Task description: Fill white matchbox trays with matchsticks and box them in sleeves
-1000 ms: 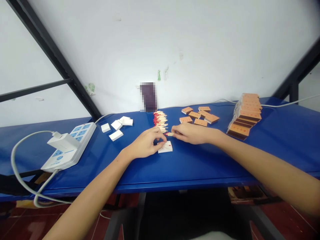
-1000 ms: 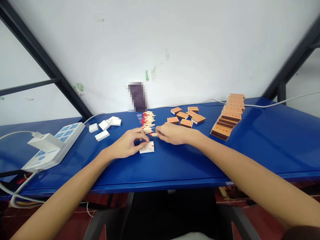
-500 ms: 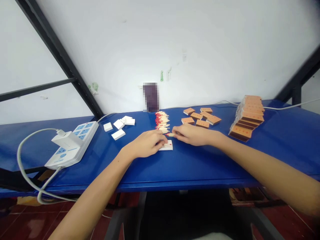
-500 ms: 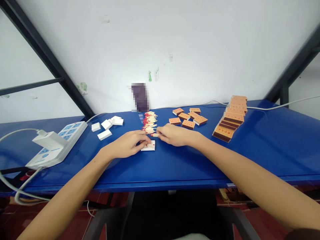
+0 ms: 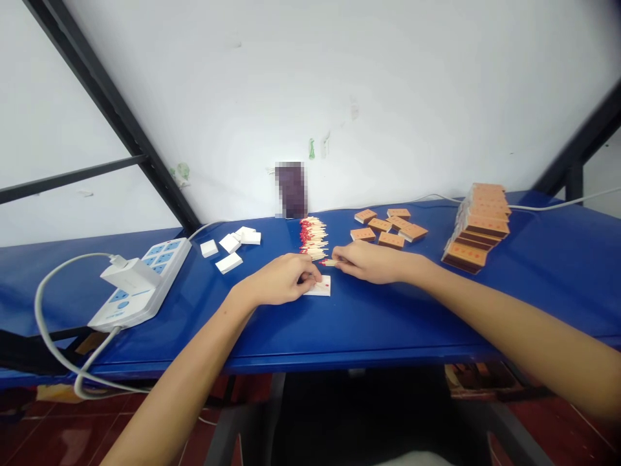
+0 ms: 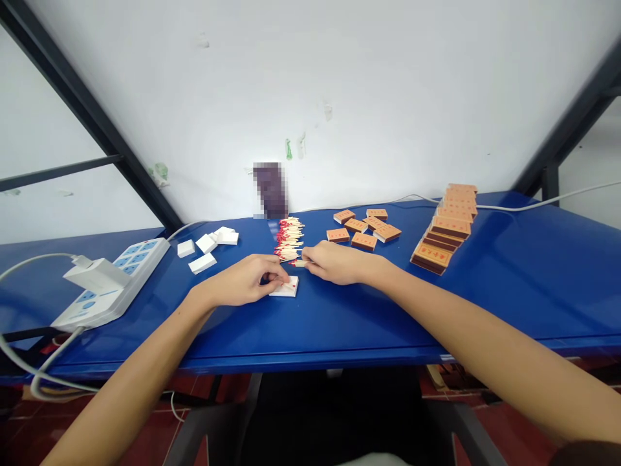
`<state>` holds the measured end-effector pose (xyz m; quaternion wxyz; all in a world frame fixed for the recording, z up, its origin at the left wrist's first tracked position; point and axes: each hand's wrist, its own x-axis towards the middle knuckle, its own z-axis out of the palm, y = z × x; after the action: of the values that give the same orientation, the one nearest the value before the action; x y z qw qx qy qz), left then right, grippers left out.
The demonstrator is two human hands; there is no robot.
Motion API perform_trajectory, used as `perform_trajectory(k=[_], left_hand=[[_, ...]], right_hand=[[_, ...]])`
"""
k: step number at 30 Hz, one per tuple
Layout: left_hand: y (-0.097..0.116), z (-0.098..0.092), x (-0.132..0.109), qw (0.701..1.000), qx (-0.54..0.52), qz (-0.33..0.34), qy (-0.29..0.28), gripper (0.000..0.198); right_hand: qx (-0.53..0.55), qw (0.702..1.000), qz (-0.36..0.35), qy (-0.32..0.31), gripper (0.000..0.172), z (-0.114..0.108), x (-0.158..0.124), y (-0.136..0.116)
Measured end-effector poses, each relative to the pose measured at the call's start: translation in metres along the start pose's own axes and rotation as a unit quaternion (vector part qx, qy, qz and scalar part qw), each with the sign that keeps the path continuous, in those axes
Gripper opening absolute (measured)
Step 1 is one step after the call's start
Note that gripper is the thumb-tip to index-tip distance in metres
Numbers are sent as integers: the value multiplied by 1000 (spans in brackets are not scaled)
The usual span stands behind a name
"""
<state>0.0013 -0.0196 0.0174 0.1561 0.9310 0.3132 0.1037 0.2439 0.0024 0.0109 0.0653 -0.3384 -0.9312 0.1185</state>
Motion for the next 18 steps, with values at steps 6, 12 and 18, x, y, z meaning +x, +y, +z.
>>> perform_trajectory(k=[6, 12, 18], left_hand=[[4, -8, -2, 1000, -8, -8, -21, 20], [2, -1, 1, 999, 15, -27, -7, 18], [1, -1, 1, 999, 15, -32, -17, 14]], right_hand=[[-9, 1000, -8, 0, 29, 0, -1, 1], [-5, 1000, -7, 6, 29, 1, 0, 1], [-10, 1000, -16, 11, 28, 3, 1, 3]])
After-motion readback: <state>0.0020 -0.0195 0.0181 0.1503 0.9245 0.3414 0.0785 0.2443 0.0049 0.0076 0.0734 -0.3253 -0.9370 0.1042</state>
